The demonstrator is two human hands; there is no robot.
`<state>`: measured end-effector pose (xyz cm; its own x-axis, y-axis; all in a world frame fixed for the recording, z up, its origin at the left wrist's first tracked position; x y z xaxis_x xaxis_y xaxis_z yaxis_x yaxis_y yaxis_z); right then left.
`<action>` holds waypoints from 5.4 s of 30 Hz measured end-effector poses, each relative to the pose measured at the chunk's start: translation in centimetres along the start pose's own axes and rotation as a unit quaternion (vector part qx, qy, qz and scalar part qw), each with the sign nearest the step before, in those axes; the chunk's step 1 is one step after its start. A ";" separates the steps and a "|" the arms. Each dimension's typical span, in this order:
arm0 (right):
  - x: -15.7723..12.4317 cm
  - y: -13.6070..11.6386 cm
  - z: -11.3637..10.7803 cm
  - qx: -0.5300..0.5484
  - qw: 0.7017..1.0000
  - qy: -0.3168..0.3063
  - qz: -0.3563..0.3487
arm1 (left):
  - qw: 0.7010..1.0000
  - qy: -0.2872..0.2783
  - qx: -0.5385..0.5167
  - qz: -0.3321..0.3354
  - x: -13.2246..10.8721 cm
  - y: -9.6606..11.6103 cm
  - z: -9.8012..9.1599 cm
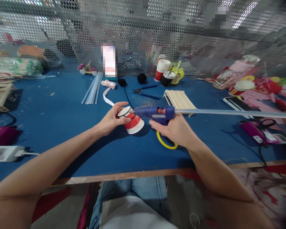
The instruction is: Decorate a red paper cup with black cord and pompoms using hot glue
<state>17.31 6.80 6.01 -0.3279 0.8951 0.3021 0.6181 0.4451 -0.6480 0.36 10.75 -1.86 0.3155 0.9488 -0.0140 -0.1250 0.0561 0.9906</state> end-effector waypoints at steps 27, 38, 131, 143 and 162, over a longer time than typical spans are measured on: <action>-0.1 -0.2 0.2 -0.002 1.000 -0.022 -0.004 | 0.999 -0.022 0.016 0.027 0.0 0.4 0.3; 0.3 1.1 -0.5 -0.042 0.999 0.006 0.015 | 0.999 -0.034 0.009 0.026 0.1 0.3 0.2; 4.1 10.6 -8.8 -0.347 0.899 0.188 0.191 | 0.979 -0.057 0.181 0.073 -0.3 1.8 0.6; 4.6 2.2 6.3 0.302 0.946 -0.068 0.097 | 0.978 -0.058 0.163 0.116 -1.2 3.0 1.3; 4.6 3.1 7.9 0.380 0.907 -0.129 0.127 | 0.953 -0.102 0.255 0.128 -2.0 3.3 2.6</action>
<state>12.07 12.07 -0.16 -0.4610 0.8867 -0.0349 0.0578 -0.0092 -0.9983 1.75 8.25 1.79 0.5182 0.8284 0.2126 0.2350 -0.3769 0.8959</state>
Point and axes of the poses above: each hand's wrist, its own x-axis towards the middle knuckle, its own z-axis out of the palm, y = z × x, the point moved 9 cm from there along x, towards the middle knuckle, and after that the axes turned 3 degrees about -z, right-handed, at the moved point
